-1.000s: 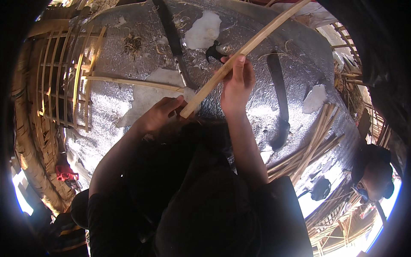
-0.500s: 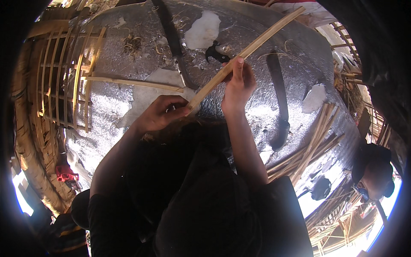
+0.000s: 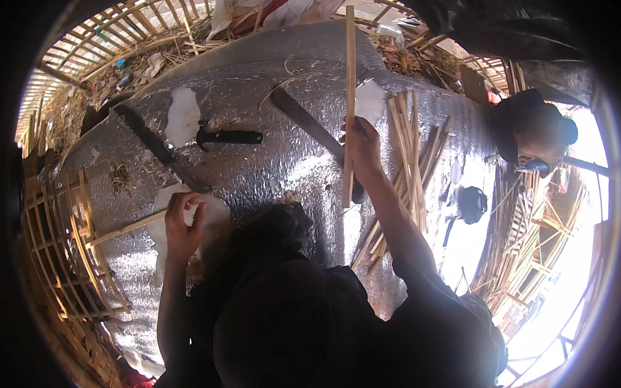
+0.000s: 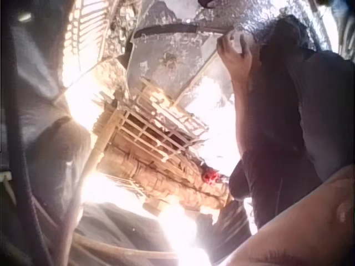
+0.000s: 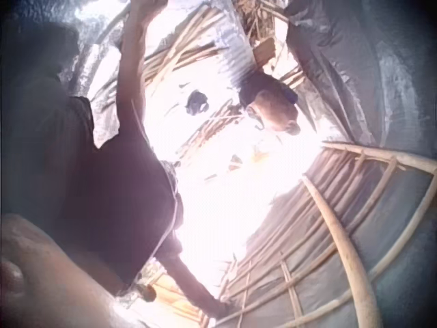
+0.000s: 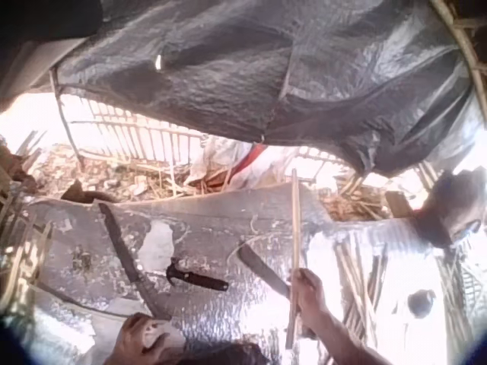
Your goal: The person assembles a small wooden frame using thin bamboo strips and a hammer. They position the strips together and secure the joints by hammering in small fasteners.
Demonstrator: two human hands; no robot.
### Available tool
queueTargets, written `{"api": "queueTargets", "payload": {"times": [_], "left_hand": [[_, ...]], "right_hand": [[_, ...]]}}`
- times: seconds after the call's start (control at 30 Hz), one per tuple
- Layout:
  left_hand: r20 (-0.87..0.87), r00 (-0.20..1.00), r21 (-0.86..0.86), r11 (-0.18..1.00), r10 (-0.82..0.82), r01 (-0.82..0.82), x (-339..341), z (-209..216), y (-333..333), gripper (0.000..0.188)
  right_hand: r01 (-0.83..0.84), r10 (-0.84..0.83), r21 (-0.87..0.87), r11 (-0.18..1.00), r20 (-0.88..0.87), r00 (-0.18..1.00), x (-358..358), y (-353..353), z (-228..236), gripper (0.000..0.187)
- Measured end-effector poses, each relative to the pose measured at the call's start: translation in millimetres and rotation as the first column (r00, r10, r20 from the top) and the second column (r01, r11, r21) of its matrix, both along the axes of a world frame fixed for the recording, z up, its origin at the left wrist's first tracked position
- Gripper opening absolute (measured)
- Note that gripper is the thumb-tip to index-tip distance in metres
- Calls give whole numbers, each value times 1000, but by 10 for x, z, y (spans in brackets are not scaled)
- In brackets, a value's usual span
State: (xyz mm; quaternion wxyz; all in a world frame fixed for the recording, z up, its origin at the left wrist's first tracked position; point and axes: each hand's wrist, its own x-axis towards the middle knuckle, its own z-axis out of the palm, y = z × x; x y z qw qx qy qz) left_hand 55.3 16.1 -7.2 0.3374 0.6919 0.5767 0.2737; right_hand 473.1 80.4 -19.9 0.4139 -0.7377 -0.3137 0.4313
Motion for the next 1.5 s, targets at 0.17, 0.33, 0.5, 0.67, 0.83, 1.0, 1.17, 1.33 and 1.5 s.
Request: {"api": "queueTargets", "payload": {"times": [0.17,0.33,0.5,0.67,0.83,1.0,1.17,1.33,1.5], "left_hand": [[-120,993,72,997,21,-12,-315,-195,104,17],[-125,992,56,998,-3,10,-390,-329,120,18],[-219,975,84,995,-28,47,-432,-283,111,19],[-263,964,101,992,-46,75,-475,-314,96,20],[-307,950,116,989,-54,94,-528,-311,75,22],[-332,941,85,991,-68,102,-593,-368,29,25],[-393,919,88,994,-22,62,-647,-347,-7,30],[-434,900,50,996,-47,77,-726,-459,-6,32],[-444,893,-11,997,-73,76,-774,-449,-16,32]], "right_hand": [[244,-230,-30,969,239,943,1136,-836,-119,30],[177,-3,-191,966,673,739,1903,-2213,-1010,33],[48,136,-228,972,723,678,1799,-2252,-738,32],[25,75,-97,995,887,456,2387,-2031,-751,50],[-50,258,-282,958,777,573,2543,-1930,-767,48],[2,185,-246,969,732,655,3033,-2133,-1054,24],[223,-139,-205,953,355,924,2860,-1805,-757,22],[240,-244,-48,970,-139,960,1727,-1068,128,25],[217,-202,45,975,-226,953,1311,-790,39,38]]}}
